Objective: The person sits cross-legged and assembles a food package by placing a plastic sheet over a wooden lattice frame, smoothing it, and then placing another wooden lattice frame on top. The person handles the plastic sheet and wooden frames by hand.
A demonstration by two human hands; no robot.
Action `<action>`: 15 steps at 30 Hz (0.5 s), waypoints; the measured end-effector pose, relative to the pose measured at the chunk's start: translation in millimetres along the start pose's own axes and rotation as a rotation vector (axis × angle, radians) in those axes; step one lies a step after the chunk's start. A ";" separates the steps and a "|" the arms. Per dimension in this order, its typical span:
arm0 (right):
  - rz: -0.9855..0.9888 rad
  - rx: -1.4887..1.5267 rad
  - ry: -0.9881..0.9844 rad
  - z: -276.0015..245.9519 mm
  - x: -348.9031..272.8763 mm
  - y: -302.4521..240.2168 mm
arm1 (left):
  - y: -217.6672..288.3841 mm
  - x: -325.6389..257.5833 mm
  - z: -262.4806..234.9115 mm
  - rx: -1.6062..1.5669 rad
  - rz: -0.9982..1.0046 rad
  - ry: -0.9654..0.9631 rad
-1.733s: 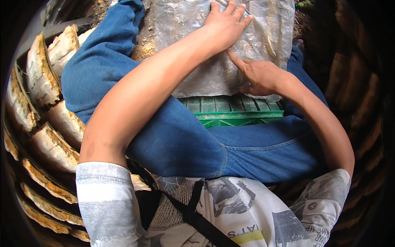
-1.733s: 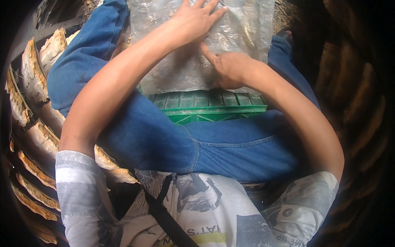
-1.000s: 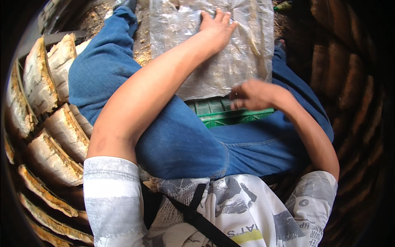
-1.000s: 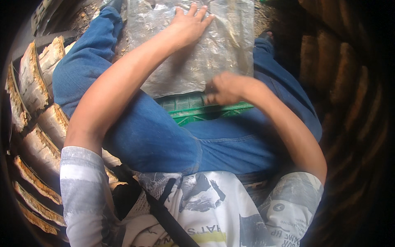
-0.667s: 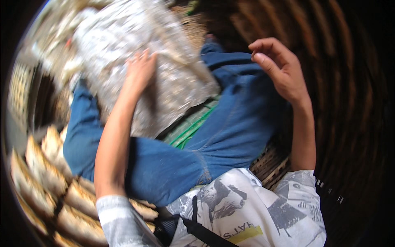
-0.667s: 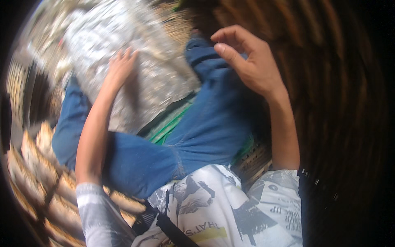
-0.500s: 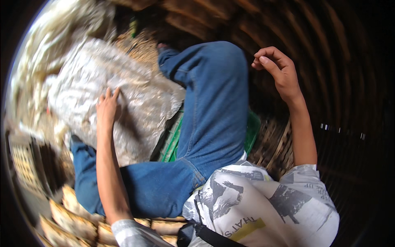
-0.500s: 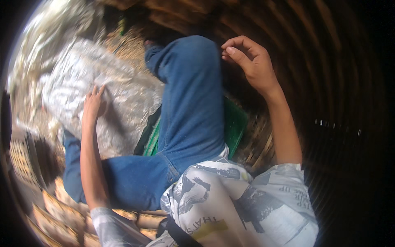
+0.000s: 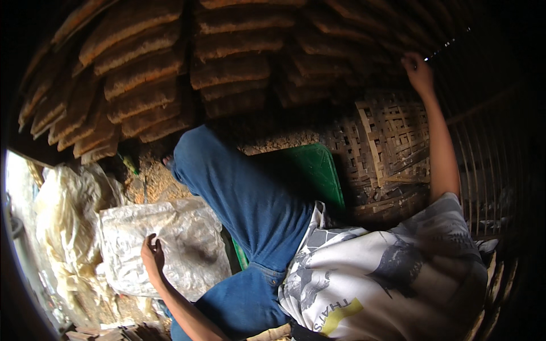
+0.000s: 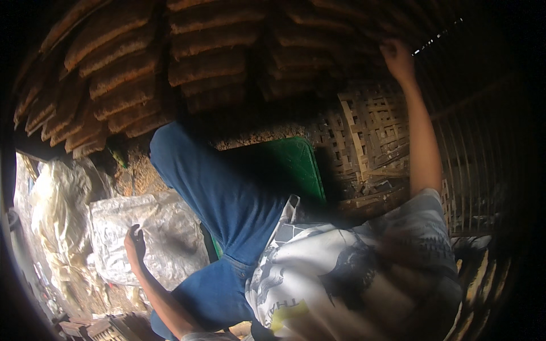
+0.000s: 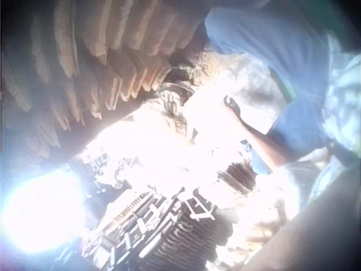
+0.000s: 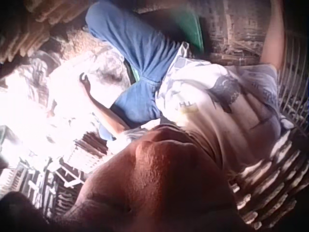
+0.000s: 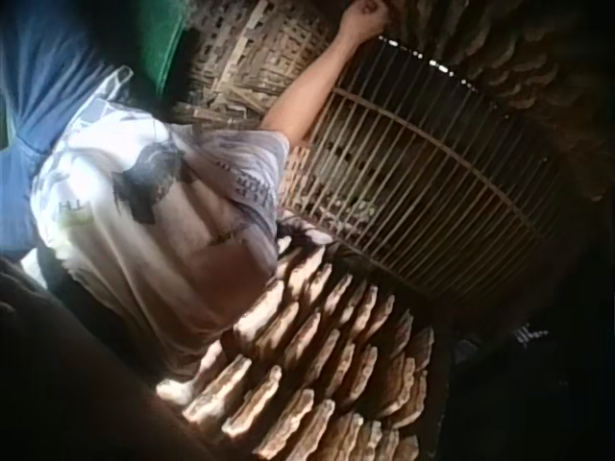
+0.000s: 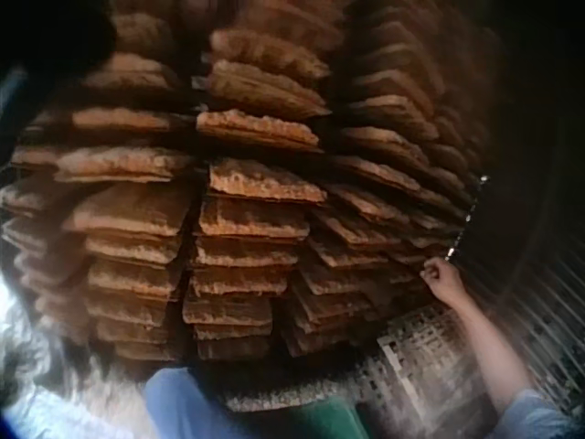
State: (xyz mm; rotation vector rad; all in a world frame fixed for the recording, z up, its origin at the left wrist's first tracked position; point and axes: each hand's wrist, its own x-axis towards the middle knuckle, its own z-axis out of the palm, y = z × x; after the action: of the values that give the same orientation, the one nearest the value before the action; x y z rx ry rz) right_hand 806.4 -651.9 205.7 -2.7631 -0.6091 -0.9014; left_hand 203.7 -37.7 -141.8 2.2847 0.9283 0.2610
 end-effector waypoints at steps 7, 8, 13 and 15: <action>0.802 -0.215 -0.851 84.9 -175.7 72.2 | 38.1 -9.8 -16.8 0.004 -0.035 -0.007; 0.815 -0.244 -0.740 92.2 -197.1 76.6 | 48.1 -10.8 -19.5 0.015 -0.107 -0.063; 0.807 -0.204 -0.611 108.2 -218.7 62.2 | 17.7 -24.2 -19.4 0.009 -0.040 -0.039; 0.830 -0.181 -0.620 104.0 -210.7 57.9 | 13.9 -23.1 -19.6 -0.017 -0.087 -0.056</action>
State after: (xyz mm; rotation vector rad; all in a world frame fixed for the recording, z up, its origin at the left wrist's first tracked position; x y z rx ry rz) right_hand 731.5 -743.6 -5.3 -2.9770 0.5807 0.0888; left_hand 186.6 -51.2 -116.6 2.2177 0.9905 0.1663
